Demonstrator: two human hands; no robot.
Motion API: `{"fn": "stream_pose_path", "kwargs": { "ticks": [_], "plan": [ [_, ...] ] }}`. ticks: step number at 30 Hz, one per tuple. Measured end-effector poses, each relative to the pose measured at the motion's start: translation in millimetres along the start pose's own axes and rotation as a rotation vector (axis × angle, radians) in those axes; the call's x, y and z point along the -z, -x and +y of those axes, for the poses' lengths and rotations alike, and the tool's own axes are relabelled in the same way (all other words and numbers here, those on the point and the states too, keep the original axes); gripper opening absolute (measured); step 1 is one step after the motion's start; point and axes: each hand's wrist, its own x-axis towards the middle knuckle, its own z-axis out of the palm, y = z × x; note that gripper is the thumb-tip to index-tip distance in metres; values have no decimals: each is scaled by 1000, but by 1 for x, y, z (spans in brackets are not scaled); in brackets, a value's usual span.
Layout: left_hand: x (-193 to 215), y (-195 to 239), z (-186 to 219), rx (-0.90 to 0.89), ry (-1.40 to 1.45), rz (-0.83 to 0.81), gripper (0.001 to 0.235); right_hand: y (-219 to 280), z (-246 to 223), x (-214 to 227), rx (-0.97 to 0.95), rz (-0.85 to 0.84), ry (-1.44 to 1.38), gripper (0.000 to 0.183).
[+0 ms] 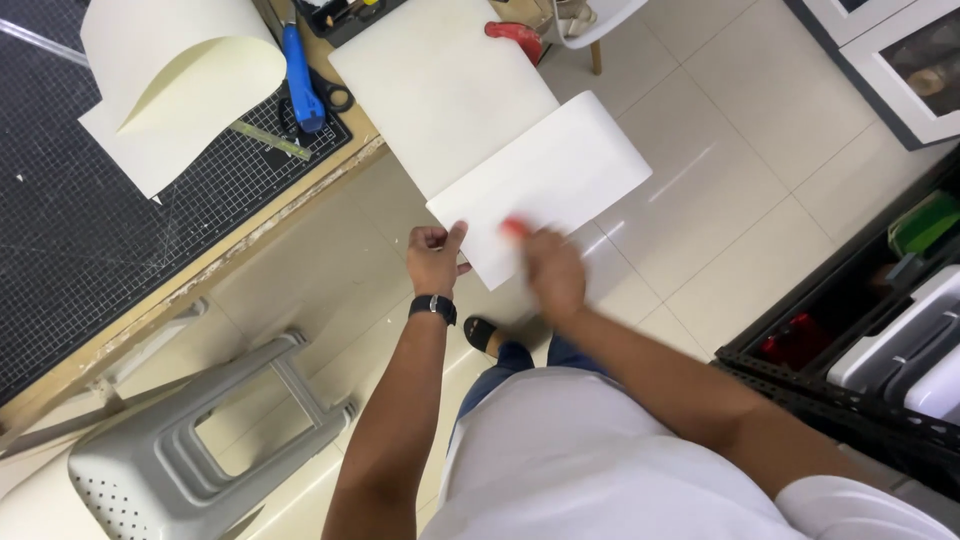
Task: Applying a white adhesive vinyl sheet to a board using a squeegee and a roller to ensure a smooth finish.
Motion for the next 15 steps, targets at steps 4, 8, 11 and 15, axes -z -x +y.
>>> {"fn": "stream_pose_path", "kwargs": {
  "ticks": [4,8,11,15],
  "plan": [
    [-4,-2,-4,-65,3,-6,47,-13,0,55,246,-13,98,57],
    [-8,14,-8,-739,-485,213,43,-53,114,85,-226,194,272,35],
    [-24,10,-24,-1161,-641,144,41,-63,124,101,-322,363,263,48],
    [-26,1,-28,-1204,-691,42,52,-45,87,86,-203,370,131,46]
  ]
}}
